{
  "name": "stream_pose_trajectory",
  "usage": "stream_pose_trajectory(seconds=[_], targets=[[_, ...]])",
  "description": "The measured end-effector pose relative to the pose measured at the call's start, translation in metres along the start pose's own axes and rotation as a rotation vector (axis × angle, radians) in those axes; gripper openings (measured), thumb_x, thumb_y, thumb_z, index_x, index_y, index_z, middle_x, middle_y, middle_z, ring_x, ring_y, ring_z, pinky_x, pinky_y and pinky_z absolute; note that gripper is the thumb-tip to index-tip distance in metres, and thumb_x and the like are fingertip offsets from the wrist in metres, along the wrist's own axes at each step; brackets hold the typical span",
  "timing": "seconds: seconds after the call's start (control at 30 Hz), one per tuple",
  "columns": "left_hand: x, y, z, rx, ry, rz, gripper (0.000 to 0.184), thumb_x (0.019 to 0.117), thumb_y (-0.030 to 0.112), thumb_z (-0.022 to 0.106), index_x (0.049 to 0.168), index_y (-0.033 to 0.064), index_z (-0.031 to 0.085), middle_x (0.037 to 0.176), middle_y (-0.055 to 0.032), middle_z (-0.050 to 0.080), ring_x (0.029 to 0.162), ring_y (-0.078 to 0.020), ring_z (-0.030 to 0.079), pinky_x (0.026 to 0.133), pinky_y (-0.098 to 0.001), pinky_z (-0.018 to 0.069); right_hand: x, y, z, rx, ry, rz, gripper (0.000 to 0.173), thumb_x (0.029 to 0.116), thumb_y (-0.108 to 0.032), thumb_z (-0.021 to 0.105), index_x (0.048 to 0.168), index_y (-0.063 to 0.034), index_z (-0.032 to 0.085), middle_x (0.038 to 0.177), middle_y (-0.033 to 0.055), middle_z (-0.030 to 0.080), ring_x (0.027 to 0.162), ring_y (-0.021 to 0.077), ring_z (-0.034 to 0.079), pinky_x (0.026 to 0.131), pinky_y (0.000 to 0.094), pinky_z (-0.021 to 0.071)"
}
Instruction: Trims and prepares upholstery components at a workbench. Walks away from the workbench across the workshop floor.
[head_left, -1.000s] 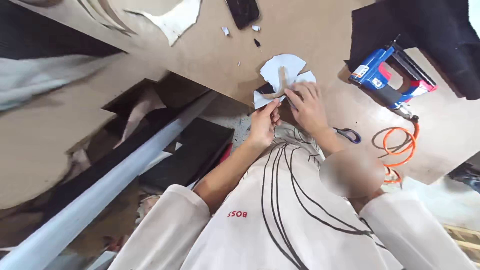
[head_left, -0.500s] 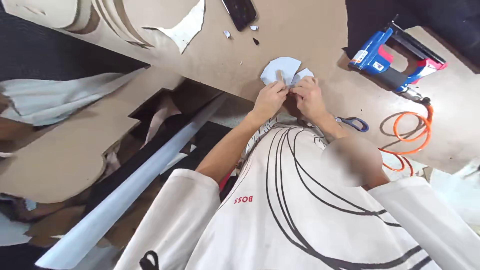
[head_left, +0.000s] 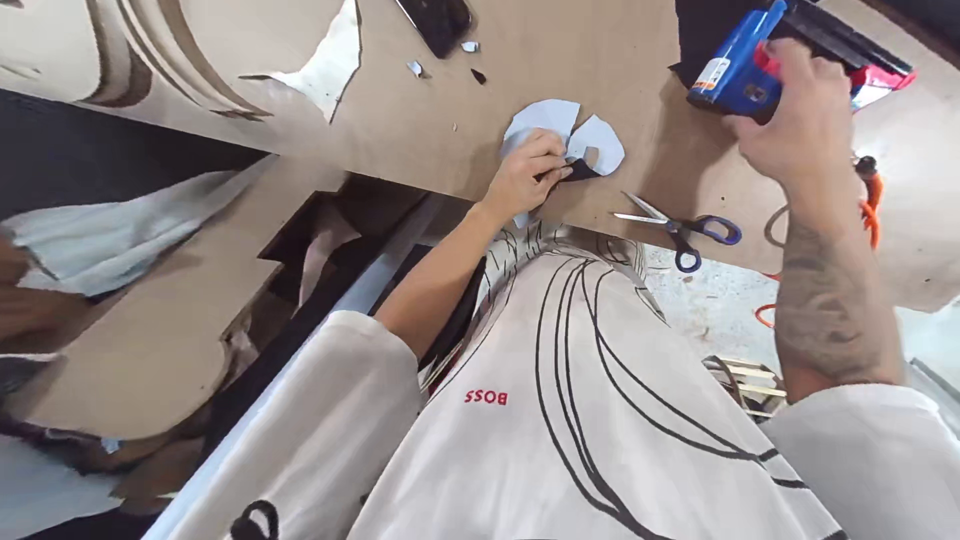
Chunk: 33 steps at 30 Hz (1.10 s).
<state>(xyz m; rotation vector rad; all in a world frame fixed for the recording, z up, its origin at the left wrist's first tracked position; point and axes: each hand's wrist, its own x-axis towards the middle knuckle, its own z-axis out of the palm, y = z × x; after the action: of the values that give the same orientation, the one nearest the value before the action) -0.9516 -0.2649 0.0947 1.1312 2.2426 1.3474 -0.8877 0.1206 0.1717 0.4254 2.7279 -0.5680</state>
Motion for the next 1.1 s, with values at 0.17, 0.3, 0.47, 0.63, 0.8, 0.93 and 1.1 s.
stream_pose_trajectory(seconds=[0.17, 0.3, 0.47, 0.63, 0.8, 0.93, 1.1], targets=[[-0.002, -0.008, 0.000, 0.013, 0.004, 0.076, 0.014, 0.0979, 0.008, 0.068, 0.102, -0.0007, 0.078, 0.120, -0.0145, 0.072, 0.129, -0.0299, 0.061, 0.116, -0.0450, 0.0451, -0.078, -0.077, -0.027, 0.027, -0.023, 0.164, 0.042, 0.0987, -0.035, 0.058, 0.122, 0.0005, 0.059, 0.090, 0.0273, 0.067, 0.079, 0.0480, 0.068, 0.062, 0.0682, 0.0499], [-0.002, -0.010, -0.003, -0.070, -0.047, 0.030, 0.018, 0.0989, 0.005, 0.064, 0.110, -0.0038, 0.075, 0.136, -0.0171, 0.066, 0.132, -0.0304, 0.059, 0.114, -0.0438, 0.0473, -0.143, -0.153, 0.035, 0.294, 0.120, 0.161, 0.035, 0.0930, -0.036, 0.071, 0.103, -0.0021, 0.071, 0.080, 0.0082, 0.073, 0.071, 0.0148, 0.071, 0.065, 0.0388, 0.0605], [-0.003, -0.015, -0.007, -0.100, -0.065, 0.041, 0.018, 0.0996, 0.004, 0.063, 0.111, -0.0041, 0.075, 0.132, -0.0172, 0.068, 0.131, -0.0334, 0.059, 0.113, -0.0447, 0.0480, -0.145, -0.199, 0.097, 0.320, 0.148, 0.247, 0.026, 0.0889, -0.032, 0.074, 0.086, -0.0055, 0.073, 0.070, 0.0029, 0.071, 0.063, 0.0075, 0.069, 0.057, 0.0279, 0.0564], [-0.003, -0.016, -0.006, -0.089, -0.076, 0.040, 0.017, 0.0999, 0.003, 0.062, 0.109, -0.0051, 0.074, 0.132, -0.0175, 0.068, 0.130, -0.0329, 0.061, 0.115, -0.0459, 0.0458, -0.145, -0.214, 0.109, 0.294, 0.164, 0.292, 0.026, 0.0884, -0.029, 0.073, 0.092, -0.0034, 0.074, 0.071, 0.0038, 0.072, 0.063, 0.0079, 0.069, 0.058, 0.0267, 0.0562], [-0.003, -0.016, -0.006, -0.085, -0.074, 0.047, 0.017, 0.0996, 0.003, 0.062, 0.109, -0.0047, 0.075, 0.133, -0.0178, 0.068, 0.131, -0.0330, 0.060, 0.114, -0.0446, 0.0467, -0.148, -0.222, 0.112, 0.269, 0.187, 0.315, 0.027, 0.0881, -0.029, 0.073, 0.094, -0.0022, 0.075, 0.070, 0.0041, 0.071, 0.061, 0.0078, 0.068, 0.056, 0.0260, 0.0550], [-0.004, -0.018, -0.005, -0.086, -0.068, 0.062, 0.017, 0.0994, 0.002, 0.062, 0.109, -0.0050, 0.075, 0.132, -0.0181, 0.068, 0.130, -0.0322, 0.061, 0.117, -0.0463, 0.0442, -0.146, -0.225, 0.114, 0.261, 0.176, 0.328, 0.026, 0.0891, -0.029, 0.072, 0.092, -0.0038, 0.074, 0.069, 0.0032, 0.070, 0.061, 0.0086, 0.067, 0.056, 0.0273, 0.0540], [-0.001, -0.015, -0.007, -0.085, -0.076, 0.043, 0.016, 0.0984, 0.002, 0.063, 0.106, -0.0048, 0.075, 0.132, -0.0175, 0.069, 0.129, -0.0306, 0.062, 0.118, -0.0484, 0.0429, -0.155, -0.224, 0.102, 0.267, 0.197, 0.344, 0.029, 0.0911, -0.032, 0.072, 0.097, -0.0031, 0.075, 0.071, 0.0041, 0.071, 0.063, 0.0098, 0.068, 0.058, 0.0290, 0.0558]])
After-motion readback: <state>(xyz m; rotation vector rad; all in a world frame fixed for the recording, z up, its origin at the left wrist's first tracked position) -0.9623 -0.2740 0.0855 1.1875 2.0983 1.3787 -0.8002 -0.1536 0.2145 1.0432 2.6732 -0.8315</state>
